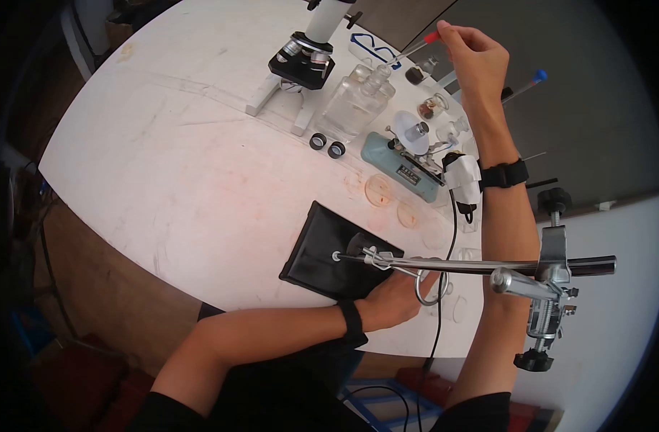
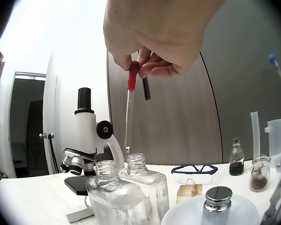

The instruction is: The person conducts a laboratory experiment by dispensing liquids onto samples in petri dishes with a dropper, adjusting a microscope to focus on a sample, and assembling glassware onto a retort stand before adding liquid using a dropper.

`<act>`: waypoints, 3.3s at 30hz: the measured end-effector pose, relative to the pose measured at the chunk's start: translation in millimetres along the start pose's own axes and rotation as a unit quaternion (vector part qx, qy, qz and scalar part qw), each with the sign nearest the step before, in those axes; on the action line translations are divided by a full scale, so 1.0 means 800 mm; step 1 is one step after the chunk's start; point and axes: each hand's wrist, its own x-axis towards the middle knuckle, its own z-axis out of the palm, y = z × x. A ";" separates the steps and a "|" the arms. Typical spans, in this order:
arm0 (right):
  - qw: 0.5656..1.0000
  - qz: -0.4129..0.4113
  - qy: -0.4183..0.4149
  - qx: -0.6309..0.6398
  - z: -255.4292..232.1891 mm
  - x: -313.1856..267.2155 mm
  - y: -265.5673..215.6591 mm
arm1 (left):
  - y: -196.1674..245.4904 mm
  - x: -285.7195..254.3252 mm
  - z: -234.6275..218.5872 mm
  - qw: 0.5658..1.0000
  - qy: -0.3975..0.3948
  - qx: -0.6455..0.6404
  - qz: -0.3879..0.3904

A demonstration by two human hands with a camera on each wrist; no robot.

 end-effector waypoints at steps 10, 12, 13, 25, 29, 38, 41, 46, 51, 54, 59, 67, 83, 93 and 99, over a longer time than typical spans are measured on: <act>0.990 -0.021 -0.032 -0.133 0.033 -0.022 0.017 | -0.002 -0.003 0.002 0.998 0.042 0.028 0.031; 0.986 -0.026 -0.042 -0.156 0.040 -0.026 0.018 | -0.003 -0.002 0.002 0.998 0.045 0.027 0.035; 0.982 -0.030 -0.053 -0.181 0.042 -0.028 0.016 | -0.003 -0.002 0.001 0.999 0.032 0.026 0.030; 0.980 0.026 -0.084 -0.181 0.062 -0.045 0.023 | -0.001 -0.001 0.000 0.999 0.019 0.022 0.024; 0.986 0.029 -0.082 -0.145 0.052 -0.042 0.017 | -0.004 -0.001 0.010 0.997 0.046 0.043 0.033; 1.000 0.026 0.000 -0.010 -0.014 -0.019 -0.013 | -0.002 -0.002 -0.001 0.996 0.058 0.028 0.056; 0.999 0.032 0.030 0.012 -0.051 -0.023 -0.027 | -0.003 -0.002 -0.004 0.994 0.073 0.031 0.070; 0.994 0.047 0.073 0.064 -0.128 -0.057 -0.043 | 0.007 -0.004 -0.013 0.996 0.068 0.005 0.062; 0.993 0.101 0.054 0.023 -0.229 -0.136 -0.070 | 0.001 -0.003 -0.007 0.995 0.065 0.016 0.075; 0.986 0.069 0.114 0.098 -0.234 -0.211 -0.095 | 0.004 0.000 -0.014 0.996 0.046 0.019 0.074; 0.977 0.123 0.175 0.006 -0.335 -0.300 -0.041 | 0.008 -0.003 -0.020 0.999 -0.007 0.032 0.040; 0.970 0.182 0.150 -0.055 -0.338 -0.376 -0.084 | 0.007 -0.001 -0.022 0.998 -0.004 0.049 0.047; 0.959 0.219 0.126 -0.129 -0.312 -0.452 -0.069 | 0.010 0.000 -0.025 0.998 -0.002 0.044 0.051; 0.959 0.197 0.102 -0.178 -0.295 -0.457 -0.058 | 0.009 -0.001 -0.024 0.998 0.005 0.040 0.055; 0.953 0.222 0.105 -0.176 -0.301 -0.453 -0.059 | 0.007 -0.002 -0.022 0.997 0.010 0.044 0.056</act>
